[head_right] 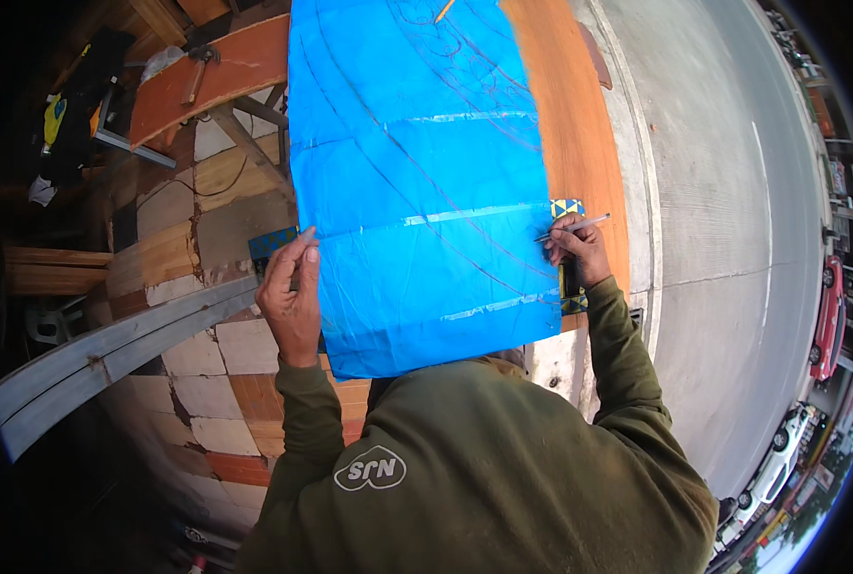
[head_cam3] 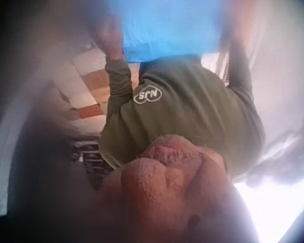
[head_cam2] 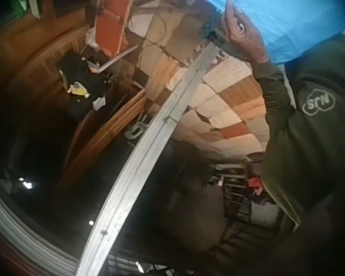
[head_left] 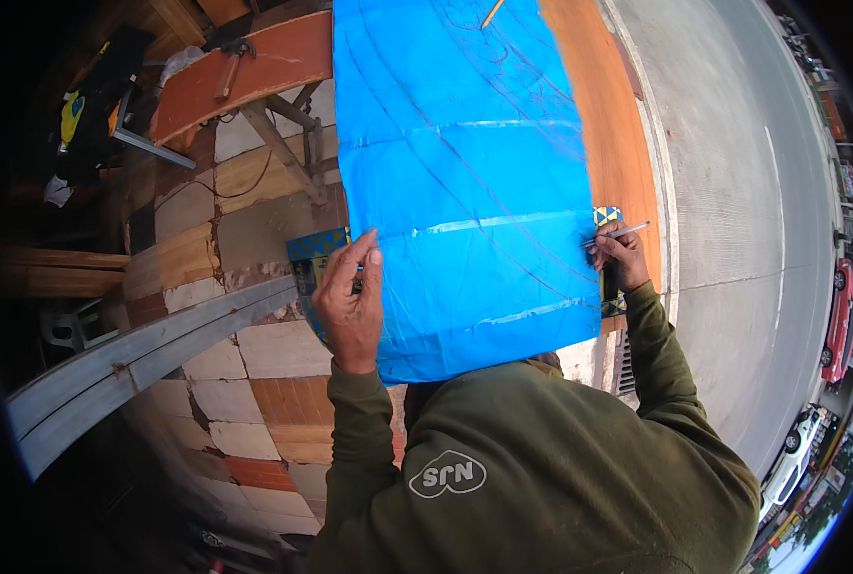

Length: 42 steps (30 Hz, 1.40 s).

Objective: The person draws a pattern on a blue plastic sheet using a pen, periodically using a hammer and a wooden block to flatten or secure the sheet on a wooden board.

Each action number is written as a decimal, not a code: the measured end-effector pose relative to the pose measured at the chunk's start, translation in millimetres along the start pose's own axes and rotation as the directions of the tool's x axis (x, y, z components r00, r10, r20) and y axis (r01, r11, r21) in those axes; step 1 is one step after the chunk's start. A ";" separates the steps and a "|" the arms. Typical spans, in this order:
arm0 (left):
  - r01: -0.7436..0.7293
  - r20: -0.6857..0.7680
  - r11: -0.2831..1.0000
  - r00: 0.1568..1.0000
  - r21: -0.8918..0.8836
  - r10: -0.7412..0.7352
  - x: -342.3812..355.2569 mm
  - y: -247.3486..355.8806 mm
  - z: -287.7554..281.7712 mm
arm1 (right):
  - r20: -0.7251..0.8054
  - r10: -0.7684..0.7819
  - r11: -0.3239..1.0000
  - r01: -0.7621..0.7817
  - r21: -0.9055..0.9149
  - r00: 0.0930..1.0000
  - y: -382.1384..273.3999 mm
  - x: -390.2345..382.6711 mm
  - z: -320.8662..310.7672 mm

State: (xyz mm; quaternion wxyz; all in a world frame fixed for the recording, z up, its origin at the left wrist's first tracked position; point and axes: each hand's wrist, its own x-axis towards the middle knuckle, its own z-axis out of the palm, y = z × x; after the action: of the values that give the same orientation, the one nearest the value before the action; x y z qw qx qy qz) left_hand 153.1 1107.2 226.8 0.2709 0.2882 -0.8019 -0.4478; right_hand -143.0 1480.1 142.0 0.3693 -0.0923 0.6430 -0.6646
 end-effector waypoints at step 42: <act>0.021 -0.064 0.995 0.998 0.097 -0.015 167.1 -51.5 27.7 | -0.047 -0.034 0.998 0.031 -0.053 0.998 -0.2 -1.7 11.7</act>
State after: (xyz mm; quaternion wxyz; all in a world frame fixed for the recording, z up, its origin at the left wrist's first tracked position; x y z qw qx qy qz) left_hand 30.4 982.8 198.7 0.2778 0.3223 -0.8112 -0.4011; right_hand -134.8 1472.0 144.6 0.3405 -0.0965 0.6673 -0.6553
